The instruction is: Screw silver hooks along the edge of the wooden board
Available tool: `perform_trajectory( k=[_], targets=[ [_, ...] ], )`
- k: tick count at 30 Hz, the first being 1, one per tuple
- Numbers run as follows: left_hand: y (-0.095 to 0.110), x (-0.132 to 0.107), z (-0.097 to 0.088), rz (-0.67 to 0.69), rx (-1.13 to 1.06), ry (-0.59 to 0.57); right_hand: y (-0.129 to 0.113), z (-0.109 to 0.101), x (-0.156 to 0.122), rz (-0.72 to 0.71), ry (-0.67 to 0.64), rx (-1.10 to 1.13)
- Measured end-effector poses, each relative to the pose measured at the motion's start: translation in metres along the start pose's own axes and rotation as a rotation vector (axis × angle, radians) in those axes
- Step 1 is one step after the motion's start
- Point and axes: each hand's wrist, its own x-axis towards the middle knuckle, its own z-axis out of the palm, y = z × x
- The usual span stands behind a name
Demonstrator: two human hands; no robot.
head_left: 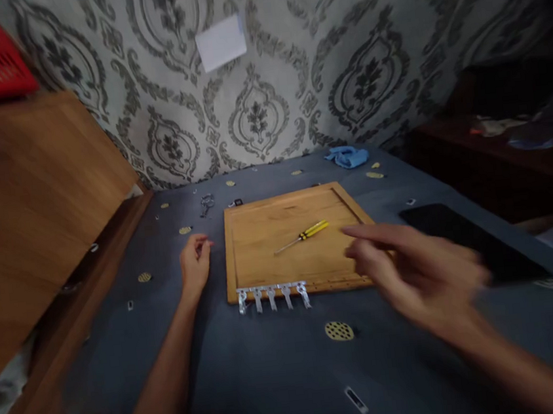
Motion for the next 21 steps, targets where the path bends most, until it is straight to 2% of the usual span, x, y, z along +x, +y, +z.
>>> perform_trajectory(
  k=[3,5,9,16,21],
  targets=[
    [-0.015,0.004,0.004,-0.023,0.06,-0.001,0.015,0.014,0.015,0.028,0.002,0.024],
    [-0.023,0.008,0.008,-0.046,0.101,-0.014,0.029,0.021,0.019,0.087,-0.063,-0.003],
    [-0.032,0.026,0.018,-0.078,0.176,-0.031,0.05,0.02,0.015,0.133,-0.112,-0.031],
    [-0.031,0.069,0.026,-0.106,0.329,0.002,0.059,0.021,0.012,0.164,-0.166,-0.095],
    [-0.03,0.077,0.032,-0.076,0.426,-0.015,0.059,0.023,0.012,0.161,-0.202,-0.129]
  ],
)
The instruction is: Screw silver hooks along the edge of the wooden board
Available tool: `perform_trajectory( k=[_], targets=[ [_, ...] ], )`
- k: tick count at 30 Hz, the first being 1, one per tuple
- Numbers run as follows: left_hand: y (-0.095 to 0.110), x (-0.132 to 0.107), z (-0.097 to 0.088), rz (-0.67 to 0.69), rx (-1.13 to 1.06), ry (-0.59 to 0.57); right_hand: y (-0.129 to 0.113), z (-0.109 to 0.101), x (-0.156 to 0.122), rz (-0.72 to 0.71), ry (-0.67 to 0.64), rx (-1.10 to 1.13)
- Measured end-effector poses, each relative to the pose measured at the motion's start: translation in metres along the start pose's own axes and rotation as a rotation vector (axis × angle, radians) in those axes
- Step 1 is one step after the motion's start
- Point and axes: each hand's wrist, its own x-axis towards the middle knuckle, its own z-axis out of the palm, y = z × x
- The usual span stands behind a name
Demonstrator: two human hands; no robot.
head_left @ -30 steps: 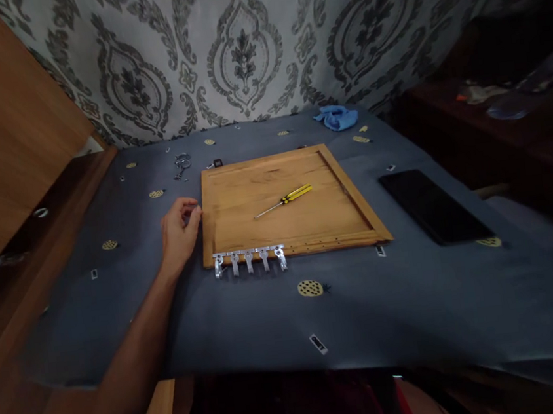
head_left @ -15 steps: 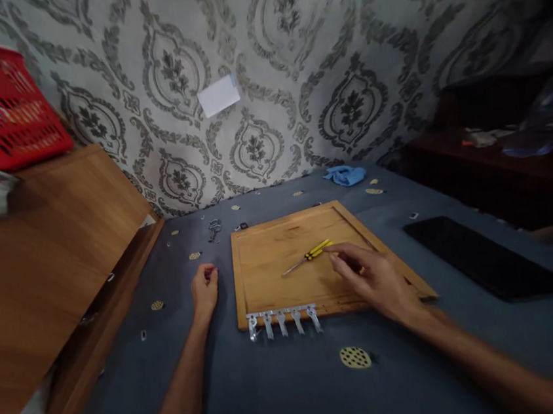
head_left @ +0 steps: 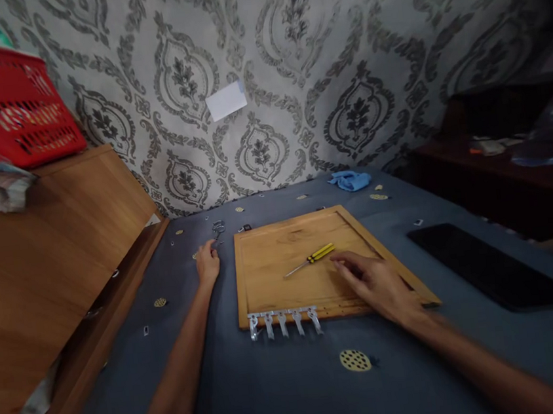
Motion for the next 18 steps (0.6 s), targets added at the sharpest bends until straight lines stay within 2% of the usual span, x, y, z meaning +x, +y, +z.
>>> perform_trajectory(
  k=[5,12,18],
  targets=[
    [0.001,0.003,0.004,0.035,0.058,-0.028,0.001,0.0,-0.001,-0.01,-0.022,-0.022],
    [-0.006,0.017,0.001,-0.053,0.093,-0.001,0.006,0.003,-0.001,-0.011,-0.034,-0.024],
    [-0.003,0.026,-0.002,-0.077,0.141,-0.039,0.006,0.002,-0.002,-0.008,-0.047,-0.022]
  ],
)
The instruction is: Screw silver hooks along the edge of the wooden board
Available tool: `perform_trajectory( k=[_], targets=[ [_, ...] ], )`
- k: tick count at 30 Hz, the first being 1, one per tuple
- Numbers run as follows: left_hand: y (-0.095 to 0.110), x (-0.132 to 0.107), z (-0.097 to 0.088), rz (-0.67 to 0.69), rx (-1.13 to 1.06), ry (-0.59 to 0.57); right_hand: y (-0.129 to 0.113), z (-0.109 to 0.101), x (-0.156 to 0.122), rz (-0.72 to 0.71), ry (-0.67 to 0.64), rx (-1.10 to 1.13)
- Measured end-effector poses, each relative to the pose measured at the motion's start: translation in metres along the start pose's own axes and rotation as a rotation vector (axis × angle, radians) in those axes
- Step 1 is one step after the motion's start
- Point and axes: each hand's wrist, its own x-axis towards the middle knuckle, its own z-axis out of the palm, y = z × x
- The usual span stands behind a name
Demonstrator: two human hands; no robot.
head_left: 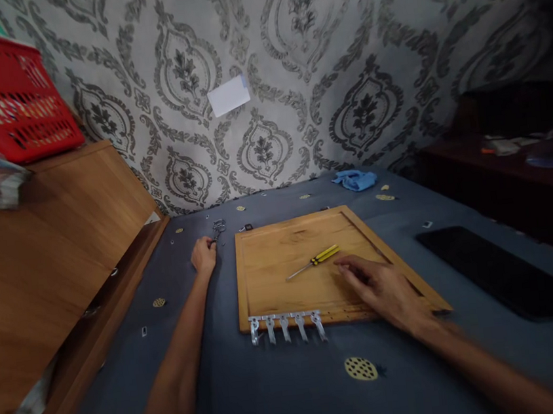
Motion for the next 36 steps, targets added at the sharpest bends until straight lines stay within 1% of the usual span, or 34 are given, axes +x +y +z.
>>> perform_trajectory(
  k=[5,10,15,19,28,36],
  targets=[
    [0.002,0.004,-0.005,0.031,0.04,-0.029,0.001,0.0,0.0,-0.003,-0.007,-0.001],
    [0.002,0.01,-0.007,0.037,0.06,-0.033,0.001,0.0,0.0,0.009,-0.008,-0.006],
    [-0.001,0.017,-0.003,-0.005,0.056,-0.023,0.003,0.001,0.001,0.01,-0.006,-0.005],
    [-0.005,0.017,0.001,-0.022,0.043,-0.011,0.003,0.002,0.001,0.008,0.001,-0.004],
    [-0.012,0.01,0.006,0.074,0.02,-0.016,0.003,0.001,0.0,-0.004,0.006,-0.004],
    [-0.018,0.016,0.012,0.1,-0.01,-0.03,0.006,0.002,0.0,0.0,-0.001,-0.009]
  ],
)
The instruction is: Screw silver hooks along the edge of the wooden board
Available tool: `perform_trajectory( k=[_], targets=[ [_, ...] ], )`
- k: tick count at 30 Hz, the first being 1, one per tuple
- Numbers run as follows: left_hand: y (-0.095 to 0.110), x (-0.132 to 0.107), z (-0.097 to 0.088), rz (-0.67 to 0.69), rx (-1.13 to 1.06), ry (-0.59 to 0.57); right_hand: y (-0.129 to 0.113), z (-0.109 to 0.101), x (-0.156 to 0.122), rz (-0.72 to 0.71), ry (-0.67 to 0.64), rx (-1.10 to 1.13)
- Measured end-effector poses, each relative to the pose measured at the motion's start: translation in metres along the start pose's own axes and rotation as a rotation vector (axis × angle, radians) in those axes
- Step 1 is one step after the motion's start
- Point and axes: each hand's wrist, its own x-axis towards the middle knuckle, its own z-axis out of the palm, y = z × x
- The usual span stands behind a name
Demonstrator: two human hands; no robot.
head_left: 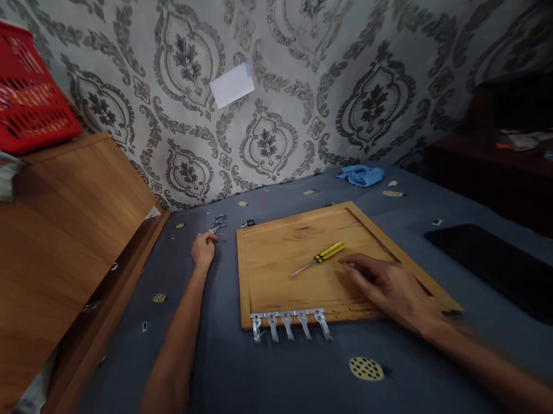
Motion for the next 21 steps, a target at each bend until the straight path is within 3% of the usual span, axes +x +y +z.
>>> perform_trajectory(
  k=[21],
  targets=[
    [-0.0072,0.0026,0.0072,0.145,-0.136,-0.011,-0.0042,-0.0002,0.0008,-0.018,0.016,0.004]
  ],
)
